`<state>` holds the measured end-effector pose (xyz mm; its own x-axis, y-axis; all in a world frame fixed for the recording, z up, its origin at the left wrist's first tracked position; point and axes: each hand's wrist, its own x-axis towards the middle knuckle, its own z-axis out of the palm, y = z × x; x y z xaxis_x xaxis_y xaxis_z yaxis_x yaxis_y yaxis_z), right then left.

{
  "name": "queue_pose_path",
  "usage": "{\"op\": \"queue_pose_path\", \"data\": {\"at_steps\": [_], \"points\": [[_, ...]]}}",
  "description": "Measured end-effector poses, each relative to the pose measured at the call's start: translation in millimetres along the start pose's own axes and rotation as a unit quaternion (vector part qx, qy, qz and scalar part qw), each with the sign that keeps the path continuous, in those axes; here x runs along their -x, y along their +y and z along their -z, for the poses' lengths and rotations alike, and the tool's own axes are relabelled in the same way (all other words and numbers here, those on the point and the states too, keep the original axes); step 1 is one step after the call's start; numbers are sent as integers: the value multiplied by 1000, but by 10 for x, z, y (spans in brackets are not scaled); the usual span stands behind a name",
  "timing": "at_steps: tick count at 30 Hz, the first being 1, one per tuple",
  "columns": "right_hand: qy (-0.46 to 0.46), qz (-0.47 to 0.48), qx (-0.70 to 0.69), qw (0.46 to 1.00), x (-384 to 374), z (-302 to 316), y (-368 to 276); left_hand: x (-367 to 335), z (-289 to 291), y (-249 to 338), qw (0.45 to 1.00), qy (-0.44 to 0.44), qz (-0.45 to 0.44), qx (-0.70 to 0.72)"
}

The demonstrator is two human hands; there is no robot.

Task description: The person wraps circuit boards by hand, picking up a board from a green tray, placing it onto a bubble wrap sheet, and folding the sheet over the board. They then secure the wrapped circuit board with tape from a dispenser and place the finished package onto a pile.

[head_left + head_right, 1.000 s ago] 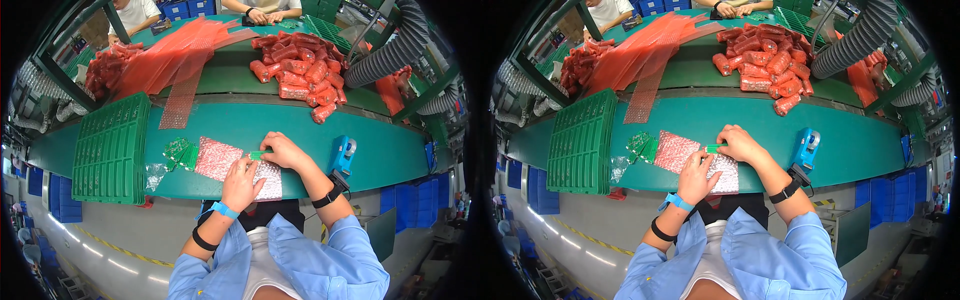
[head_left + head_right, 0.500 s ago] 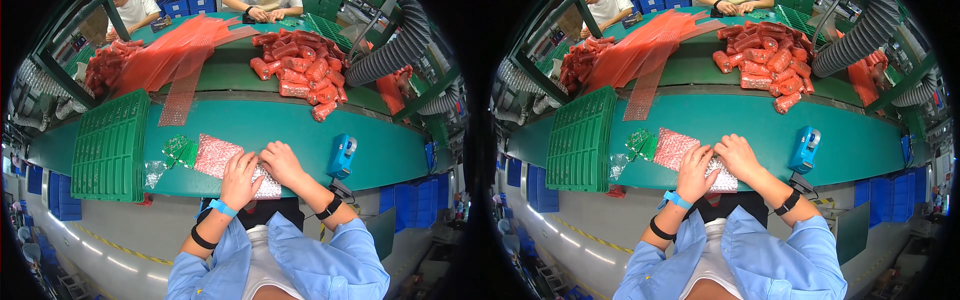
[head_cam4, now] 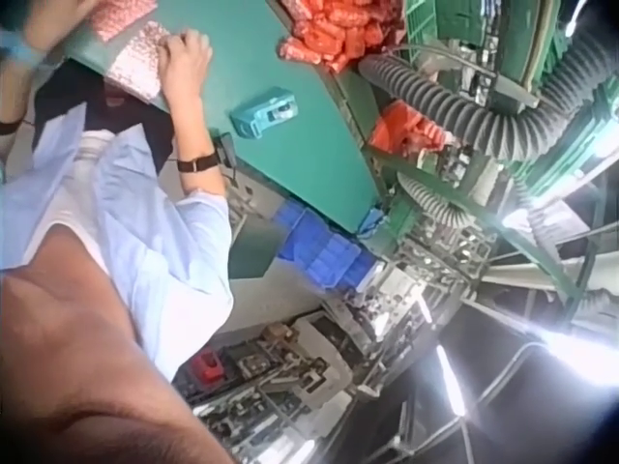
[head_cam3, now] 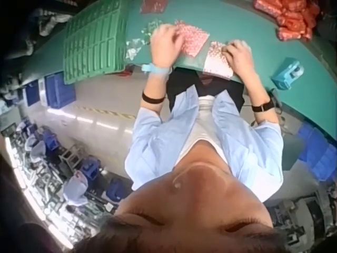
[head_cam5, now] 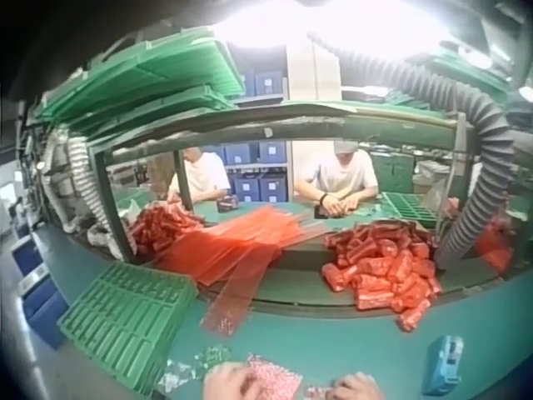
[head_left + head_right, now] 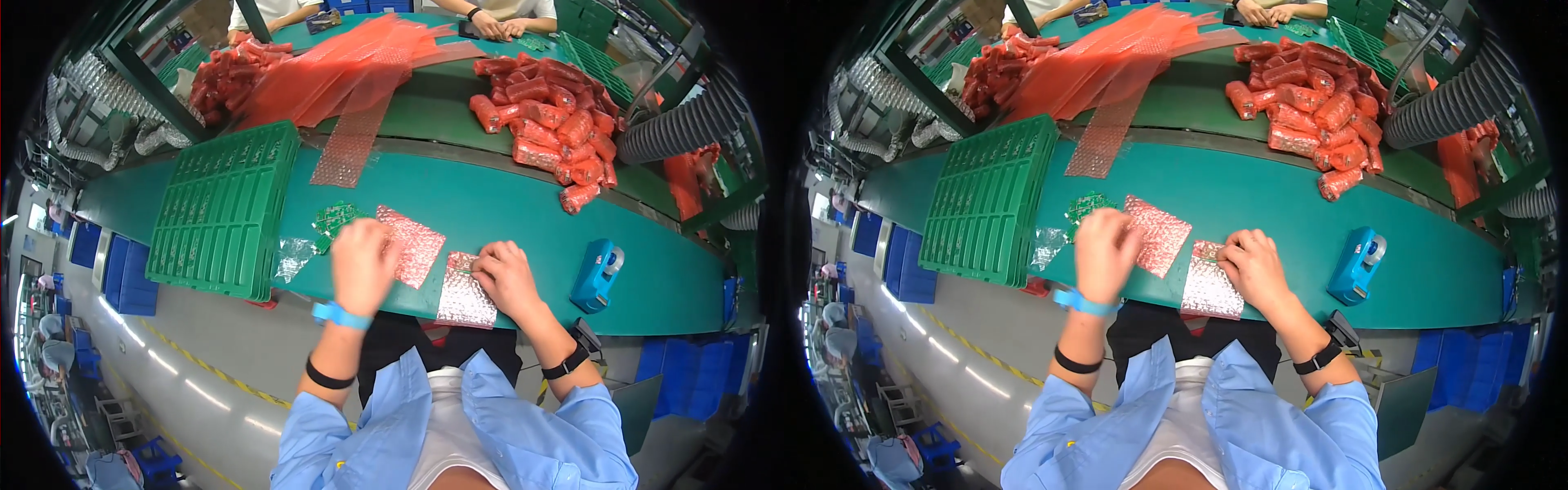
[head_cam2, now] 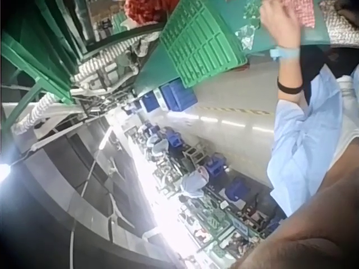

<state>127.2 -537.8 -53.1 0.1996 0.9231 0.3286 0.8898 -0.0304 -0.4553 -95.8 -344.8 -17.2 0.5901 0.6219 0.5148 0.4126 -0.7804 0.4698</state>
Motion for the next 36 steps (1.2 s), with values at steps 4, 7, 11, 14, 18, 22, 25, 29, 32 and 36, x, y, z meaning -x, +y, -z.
{"op": "queue_pose_path", "data": {"at_steps": [4, 7, 11, 14, 18, 22, 25, 29, 32, 36], "points": [[8, 1, 7, 1000, -65, -4, -8, -19, 237, -363, 983, -50, 80, -156], [-7, -13, -1, 1000, -3, 22, 33, 61, 227, -490, 983, -58, 78, -154], [16, 22, 13, 1000, -2, -1, 79, 95, 232, -520, 983, -64, 77, -154], [10, -56, -14, 998, 11, -3, 34, 42, 252, -520, 986, -33, 53, -152], [32, -50, 0, 998, 15, 60, 12, -41, 246, -349, 992, 36, -23, -117], [27, -56, -3, 998, 37, 1, 67, -80, 12, 119, 986, 12, -166, 1], [30, -72, -32, 996, 28, -24, 53, 27, -420, 247, 970, -8, -240, 37], [45, -78, -54, 994, 54, -85, 125, -12, -663, 395, 955, -30, -291, 48], [43, -71, -54, 995, 64, -99, 164, 38, -703, 259, 958, -47, -282, 21], [24, -47, -33, 998, 94, -91, 165, 89, -688, 250, 960, -94, -263, 40]]}}
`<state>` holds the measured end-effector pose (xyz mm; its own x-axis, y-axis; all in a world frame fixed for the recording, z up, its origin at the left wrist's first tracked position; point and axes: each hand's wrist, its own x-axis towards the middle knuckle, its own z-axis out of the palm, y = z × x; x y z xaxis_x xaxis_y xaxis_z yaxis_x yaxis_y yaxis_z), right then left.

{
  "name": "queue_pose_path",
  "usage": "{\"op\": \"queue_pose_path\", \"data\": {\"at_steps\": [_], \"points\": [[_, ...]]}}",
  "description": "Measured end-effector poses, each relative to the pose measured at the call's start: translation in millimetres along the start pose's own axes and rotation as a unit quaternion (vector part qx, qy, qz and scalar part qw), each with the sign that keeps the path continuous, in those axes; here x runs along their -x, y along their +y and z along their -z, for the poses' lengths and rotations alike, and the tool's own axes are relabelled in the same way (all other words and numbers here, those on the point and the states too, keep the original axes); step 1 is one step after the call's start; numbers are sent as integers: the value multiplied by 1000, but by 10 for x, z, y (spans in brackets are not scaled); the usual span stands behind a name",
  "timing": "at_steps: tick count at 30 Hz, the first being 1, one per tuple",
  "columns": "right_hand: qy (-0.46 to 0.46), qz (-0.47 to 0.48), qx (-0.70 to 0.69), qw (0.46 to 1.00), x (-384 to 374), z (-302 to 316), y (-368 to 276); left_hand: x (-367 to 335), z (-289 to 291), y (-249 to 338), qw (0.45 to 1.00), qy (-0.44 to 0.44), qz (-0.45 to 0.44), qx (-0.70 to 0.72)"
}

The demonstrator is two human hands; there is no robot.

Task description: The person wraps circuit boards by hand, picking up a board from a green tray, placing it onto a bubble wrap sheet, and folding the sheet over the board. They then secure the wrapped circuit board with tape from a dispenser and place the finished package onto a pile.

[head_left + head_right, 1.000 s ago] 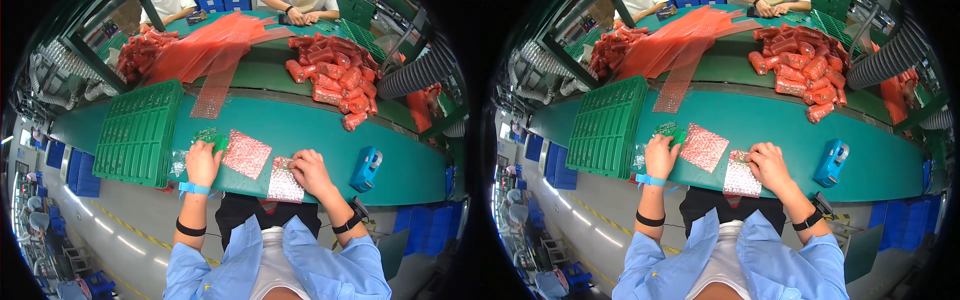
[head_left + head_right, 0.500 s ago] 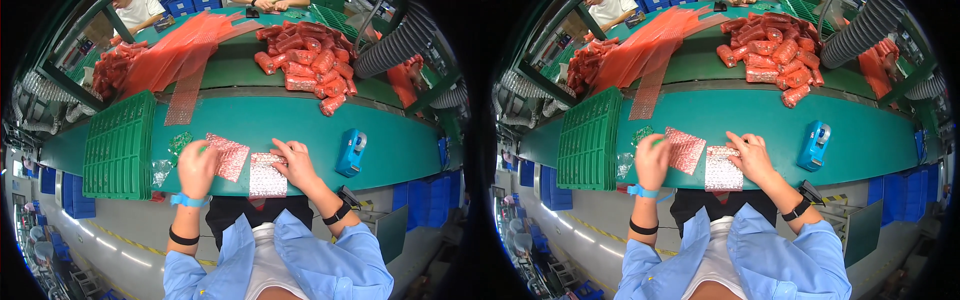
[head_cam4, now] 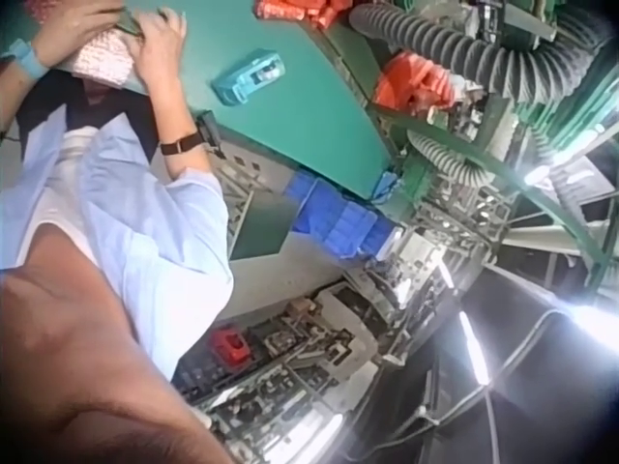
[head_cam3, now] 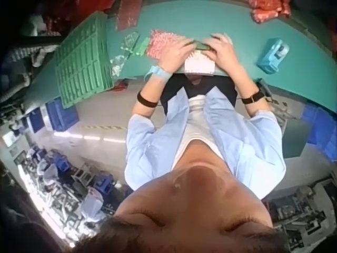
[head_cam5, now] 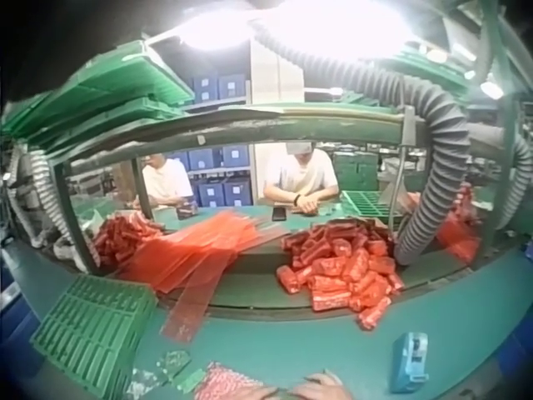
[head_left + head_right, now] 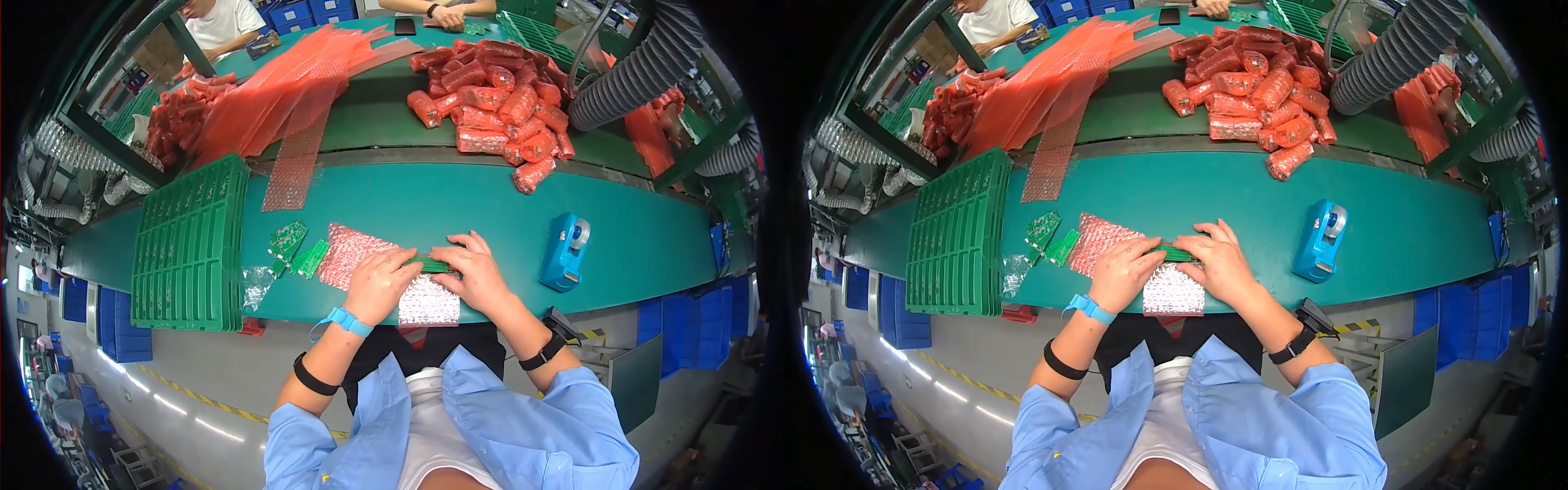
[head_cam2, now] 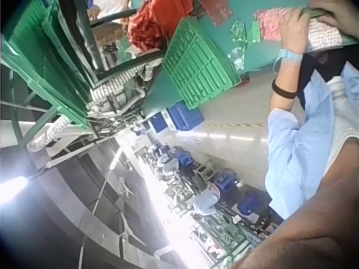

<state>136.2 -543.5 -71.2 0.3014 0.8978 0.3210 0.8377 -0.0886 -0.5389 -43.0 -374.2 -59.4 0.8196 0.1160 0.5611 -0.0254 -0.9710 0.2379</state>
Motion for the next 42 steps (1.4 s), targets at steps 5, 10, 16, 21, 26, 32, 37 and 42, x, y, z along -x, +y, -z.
{"op": "queue_pose_path", "data": {"at_steps": [5, 10, 16, 21, 26, 32, 37, 42], "points": [[42, 75, 46, 995, -39, 0, -4, -1, 13, 92, 995, -20, 78, 60], [114, 58, 82, 988, -45, 160, -143, 17, -53, 23, 988, -27, 129, 75], [130, -46, -15, 990, -39, 390, -73, 0, -36, -3, 990, -48, 105, 85], [188, -62, -232, 952, -47, 331, 152, 12, -62, 7, 993, -48, 92, 60], [190, -145, -387, 891, -52, 225, 8, 27, -75, 27, 994, -26, 93, 56], [106, -227, -389, 886, -302, 345, -230, 53, -111, 0, 992, 1, 93, 80], [-31, -154, -178, 971, -395, 369, -227, 71, -128, -18, 988, 0, 126, 87], [-50, -70, -84, 993, -394, 205, -141, -2, -61, 46, 979, -22, 161, 121]]}}
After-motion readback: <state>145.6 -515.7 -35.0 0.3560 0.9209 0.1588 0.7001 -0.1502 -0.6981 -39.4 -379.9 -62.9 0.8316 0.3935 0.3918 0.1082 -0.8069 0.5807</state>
